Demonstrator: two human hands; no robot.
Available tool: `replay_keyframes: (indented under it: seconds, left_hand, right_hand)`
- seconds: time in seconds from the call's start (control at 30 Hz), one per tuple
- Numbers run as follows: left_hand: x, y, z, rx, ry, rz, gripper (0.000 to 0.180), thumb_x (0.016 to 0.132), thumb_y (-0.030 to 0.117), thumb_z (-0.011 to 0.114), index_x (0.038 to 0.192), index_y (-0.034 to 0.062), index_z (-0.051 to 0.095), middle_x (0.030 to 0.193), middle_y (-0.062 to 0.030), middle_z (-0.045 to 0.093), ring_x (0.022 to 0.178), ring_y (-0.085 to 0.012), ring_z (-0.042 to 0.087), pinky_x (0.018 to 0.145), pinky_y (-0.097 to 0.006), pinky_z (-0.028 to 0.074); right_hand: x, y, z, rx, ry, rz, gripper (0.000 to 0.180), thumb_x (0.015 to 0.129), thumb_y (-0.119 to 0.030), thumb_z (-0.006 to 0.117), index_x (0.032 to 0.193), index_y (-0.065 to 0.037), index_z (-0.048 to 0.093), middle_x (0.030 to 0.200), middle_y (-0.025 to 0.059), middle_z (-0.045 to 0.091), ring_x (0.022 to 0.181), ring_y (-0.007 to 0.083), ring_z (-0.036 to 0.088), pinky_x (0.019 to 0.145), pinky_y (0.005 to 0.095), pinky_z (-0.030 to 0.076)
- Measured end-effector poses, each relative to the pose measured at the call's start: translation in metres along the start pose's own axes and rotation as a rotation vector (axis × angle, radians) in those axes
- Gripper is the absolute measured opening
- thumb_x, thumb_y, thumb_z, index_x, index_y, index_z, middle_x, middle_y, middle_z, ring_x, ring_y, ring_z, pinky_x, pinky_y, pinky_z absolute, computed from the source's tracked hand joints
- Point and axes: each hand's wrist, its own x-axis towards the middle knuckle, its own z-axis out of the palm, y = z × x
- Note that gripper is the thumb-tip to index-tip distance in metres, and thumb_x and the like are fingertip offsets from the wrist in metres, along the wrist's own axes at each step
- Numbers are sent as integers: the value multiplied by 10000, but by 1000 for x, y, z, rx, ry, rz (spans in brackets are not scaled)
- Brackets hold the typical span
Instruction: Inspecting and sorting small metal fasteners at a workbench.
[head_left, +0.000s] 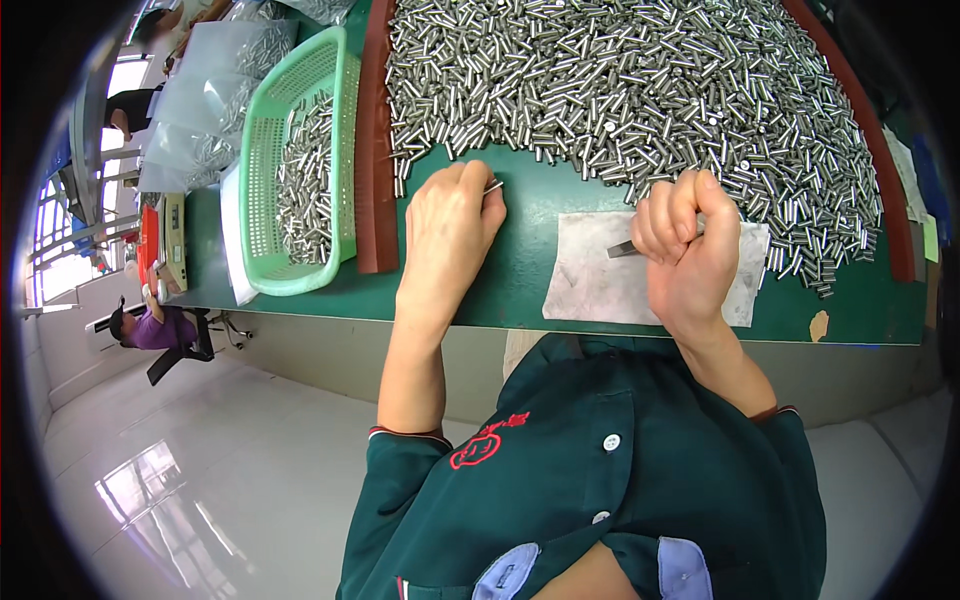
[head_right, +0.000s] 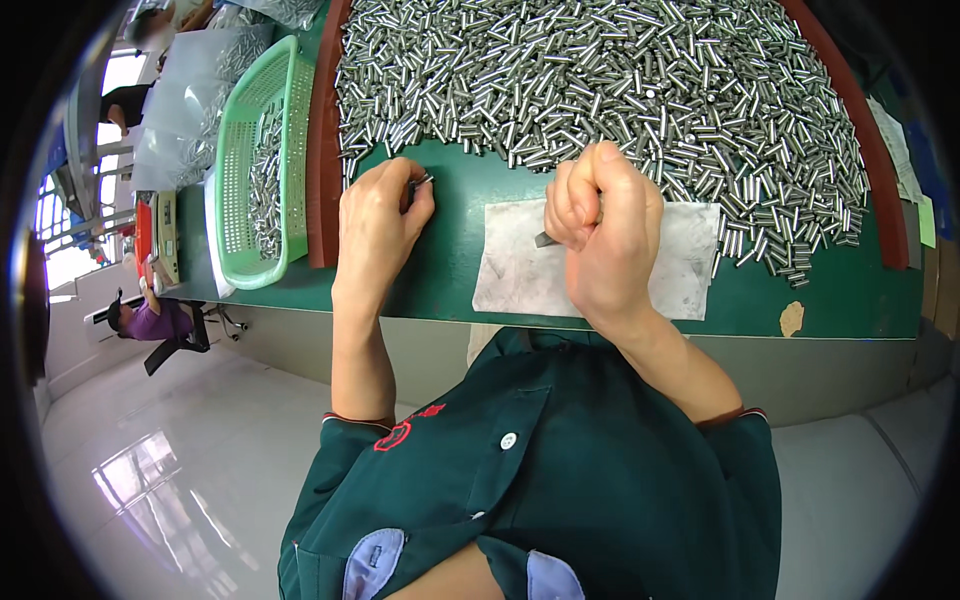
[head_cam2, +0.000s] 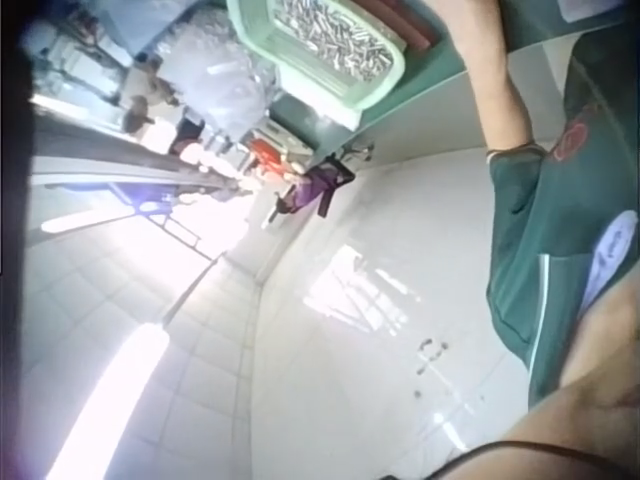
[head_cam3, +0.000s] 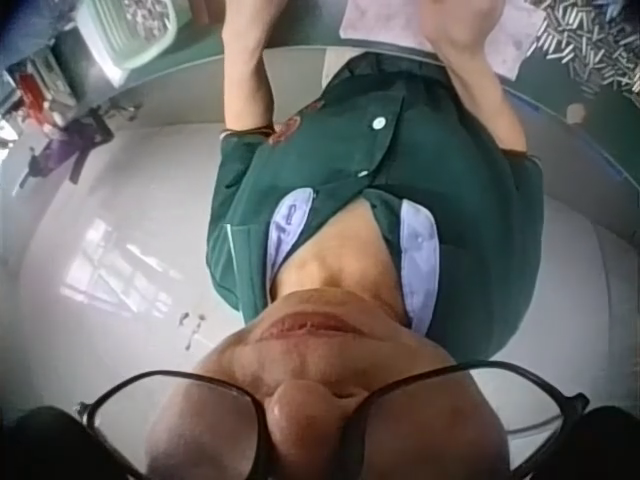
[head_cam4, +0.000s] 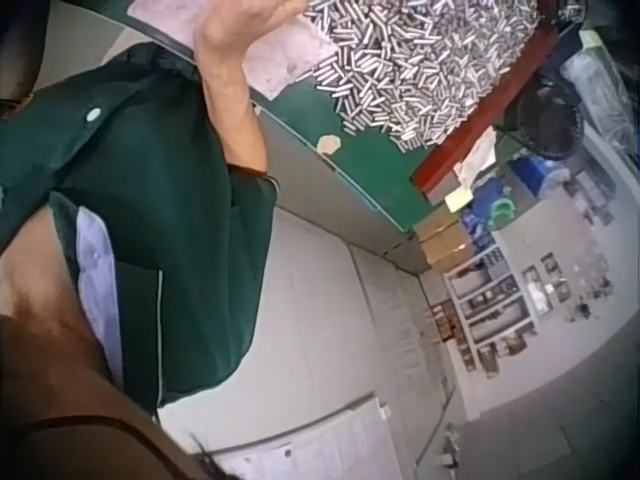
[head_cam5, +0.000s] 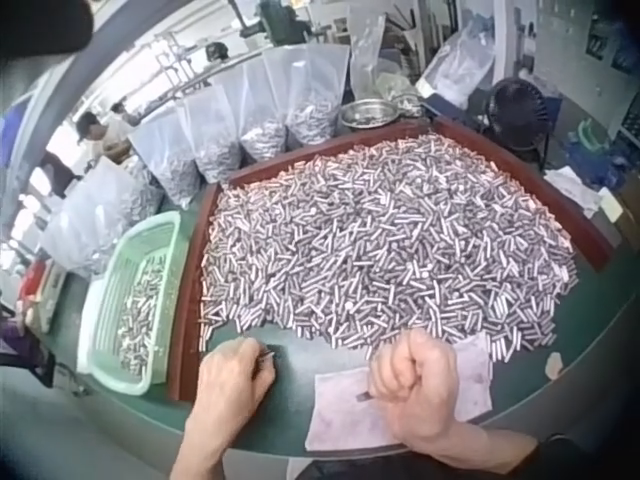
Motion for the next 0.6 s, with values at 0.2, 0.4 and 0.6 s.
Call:
replay_keyframes:
  seconds: [0.2,0.4,0.6]
  left_hand:
    - [5,-3,-1,101,-23,66,80,668,26,579,714,0,518,625,-123,520,568,-280,514,508,-355,406]
    - [5,-3,11,-599,29,-76,106,653,22,614,749,17,569,615,-31,411,549,-116,388,486,-239,327]
    - [0,-2,13,-759,93,-72,100,677,9,609,772,19,580,637,-6,419,585,-89,383,517,-214,317]
  right_hand:
    - [0,0,1,-1,2,0,365,886,-214,297,542,-95,292,447,-9,274,404,61,183,385,219,171]
    - [0,0,0,2,3,4,364,886,-213,299,541,-94,293,448,-9,275,406,62,183,387,220,170]
    - [0,0,1,4,6,2,367,888,-216,303,542,-94,293,452,-10,276,407,61,181,385,219,167]
